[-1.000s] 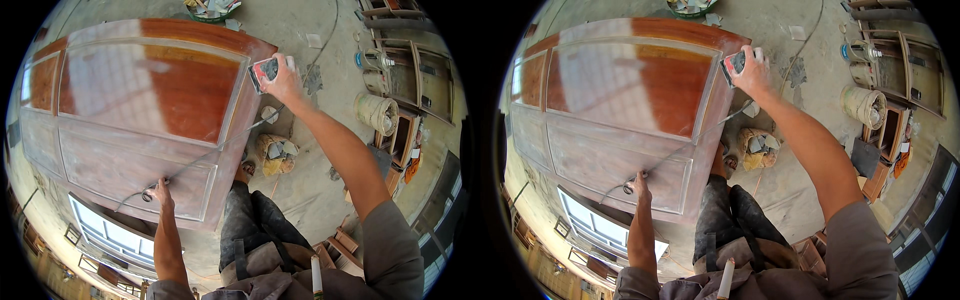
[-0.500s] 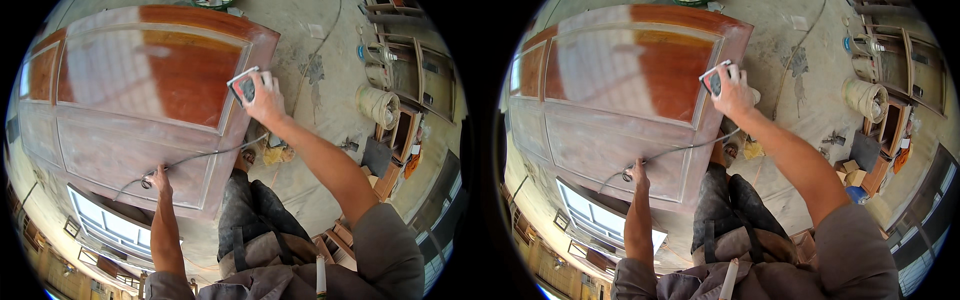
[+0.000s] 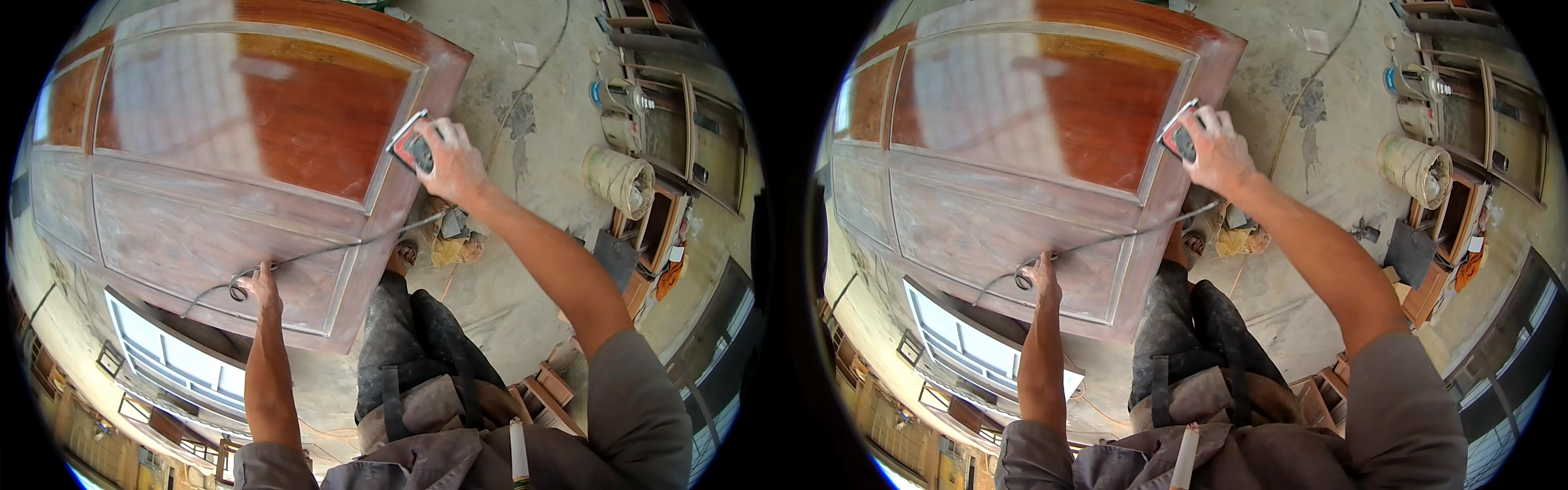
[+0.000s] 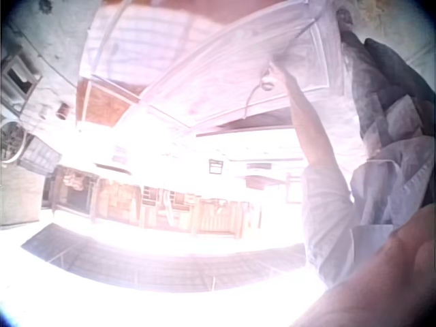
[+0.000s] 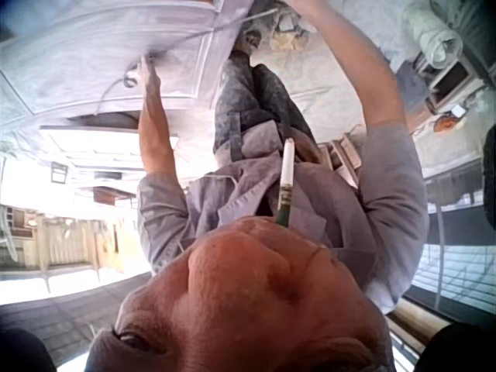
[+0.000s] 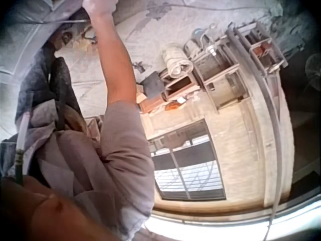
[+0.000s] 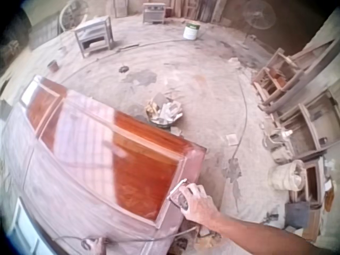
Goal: The person uses an electric sander to sand the surface of a large wooden door lying flat on the floor. They move the sander across the panels and edges of the door, removing the existing finish.
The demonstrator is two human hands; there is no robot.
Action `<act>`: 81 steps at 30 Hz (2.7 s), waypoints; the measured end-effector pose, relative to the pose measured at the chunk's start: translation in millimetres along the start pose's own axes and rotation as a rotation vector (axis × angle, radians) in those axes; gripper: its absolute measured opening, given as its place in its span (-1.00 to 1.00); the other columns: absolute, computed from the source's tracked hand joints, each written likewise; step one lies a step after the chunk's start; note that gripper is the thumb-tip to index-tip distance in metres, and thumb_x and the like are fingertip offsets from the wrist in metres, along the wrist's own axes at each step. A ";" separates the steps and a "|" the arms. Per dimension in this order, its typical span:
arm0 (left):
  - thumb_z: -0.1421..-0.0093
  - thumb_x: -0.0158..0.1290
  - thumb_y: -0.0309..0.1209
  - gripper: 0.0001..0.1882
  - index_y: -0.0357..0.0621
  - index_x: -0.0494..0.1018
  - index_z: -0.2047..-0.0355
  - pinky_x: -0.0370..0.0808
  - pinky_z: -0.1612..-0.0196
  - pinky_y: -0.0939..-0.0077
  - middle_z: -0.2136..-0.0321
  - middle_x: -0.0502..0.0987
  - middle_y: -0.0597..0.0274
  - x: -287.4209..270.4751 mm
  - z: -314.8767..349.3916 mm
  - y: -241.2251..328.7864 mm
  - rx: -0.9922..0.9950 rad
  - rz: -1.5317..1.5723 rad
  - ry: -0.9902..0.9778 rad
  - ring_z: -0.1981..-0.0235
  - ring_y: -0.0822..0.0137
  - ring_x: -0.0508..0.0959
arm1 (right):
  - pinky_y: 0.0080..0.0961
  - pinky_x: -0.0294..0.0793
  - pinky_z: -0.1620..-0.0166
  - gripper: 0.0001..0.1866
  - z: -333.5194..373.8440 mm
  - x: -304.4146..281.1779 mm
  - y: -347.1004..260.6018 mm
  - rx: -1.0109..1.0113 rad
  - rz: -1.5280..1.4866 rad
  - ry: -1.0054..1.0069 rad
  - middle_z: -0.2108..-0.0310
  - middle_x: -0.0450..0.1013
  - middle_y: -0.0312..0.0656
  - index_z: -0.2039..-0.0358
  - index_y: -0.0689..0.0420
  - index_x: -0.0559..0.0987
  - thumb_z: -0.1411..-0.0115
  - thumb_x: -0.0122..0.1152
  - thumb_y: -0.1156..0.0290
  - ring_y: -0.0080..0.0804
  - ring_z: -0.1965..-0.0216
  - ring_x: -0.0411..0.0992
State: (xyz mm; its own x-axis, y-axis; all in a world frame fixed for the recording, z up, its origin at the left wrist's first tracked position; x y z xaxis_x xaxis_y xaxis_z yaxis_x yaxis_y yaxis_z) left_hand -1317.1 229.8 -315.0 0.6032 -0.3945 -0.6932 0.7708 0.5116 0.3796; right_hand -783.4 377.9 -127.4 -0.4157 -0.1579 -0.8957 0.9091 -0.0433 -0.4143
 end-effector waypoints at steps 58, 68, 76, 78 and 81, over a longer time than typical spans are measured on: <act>-0.28 0.10 -0.24 -0.67 -0.26 0.50 0.51 0.22 0.48 0.30 0.64 0.33 0.32 12.4 51.0 112.9 -0.798 0.767 0.133 0.59 0.38 0.29 | 0.00 0.50 -0.15 -0.29 -283.8 -29.7 -19.2 -0.221 0.090 0.013 -0.09 0.42 0.02 -0.19 -0.01 0.43 -0.01 0.46 0.21 0.19 -0.13 0.42; -0.30 0.18 0.12 -0.19 -0.47 0.45 -0.18 0.33 -0.33 -0.01 -0.21 0.45 -0.44 -119.8 -104.8 153.6 -0.084 0.141 0.384 -0.28 -0.22 0.43 | -0.02 0.48 -0.12 -0.31 -168.2 -62.0 69.7 -0.187 0.057 -0.052 -0.04 0.40 -0.03 -0.16 0.01 0.43 0.00 0.53 0.33 0.13 -0.09 0.40; 0.18 0.29 0.57 0.68 -0.38 -0.34 -0.53 -0.14 -0.53 -0.19 -0.51 -0.37 -0.54 -128.7 -181.3 135.3 -0.605 0.066 0.252 -0.56 -0.37 -0.31 | -0.05 0.45 -0.08 -0.33 -181.2 -67.3 59.9 -0.271 0.044 -0.031 0.04 0.41 0.03 -0.12 0.10 0.43 0.01 0.52 0.42 0.10 -0.01 0.42; 0.23 0.27 0.60 0.73 -0.32 -0.44 -0.54 -0.23 -0.52 -0.27 -0.51 -0.45 -0.50 -135.8 -191.7 136.9 -0.671 0.155 0.272 -0.55 -0.36 -0.42 | -0.05 0.45 -0.08 -0.33 -203.3 -63.0 33.8 -0.345 0.037 -0.035 0.03 0.41 0.03 -0.13 0.10 0.43 0.00 0.52 0.41 0.10 -0.01 0.42; 0.25 0.27 0.61 0.76 -0.26 -0.50 -0.54 -0.29 -0.50 -0.36 -0.52 -0.49 -0.48 -150.9 -198.8 138.9 -0.732 0.233 0.286 -0.55 -0.34 -0.48 | -0.05 0.49 -0.09 -0.34 -249.5 -46.3 4.9 -0.271 0.081 -0.095 -0.03 0.40 -0.05 -0.16 -0.01 0.44 -0.04 0.51 0.31 0.08 -0.07 0.41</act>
State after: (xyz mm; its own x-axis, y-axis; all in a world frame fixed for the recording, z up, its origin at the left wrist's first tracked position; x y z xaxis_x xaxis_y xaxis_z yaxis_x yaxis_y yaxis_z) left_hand -1341.7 512.2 -279.5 0.5794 -0.0577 -0.8130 0.2436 0.9642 0.1052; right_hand -766.3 631.2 -128.2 -0.3262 -0.2422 -0.9137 0.8938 0.2357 -0.3816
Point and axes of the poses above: each hand's wrist, its own z-axis away from the middle knuckle, its own x-axis out of the palm, y = z × x, the point moved 8 cm from there along -z, towards the middle knuckle
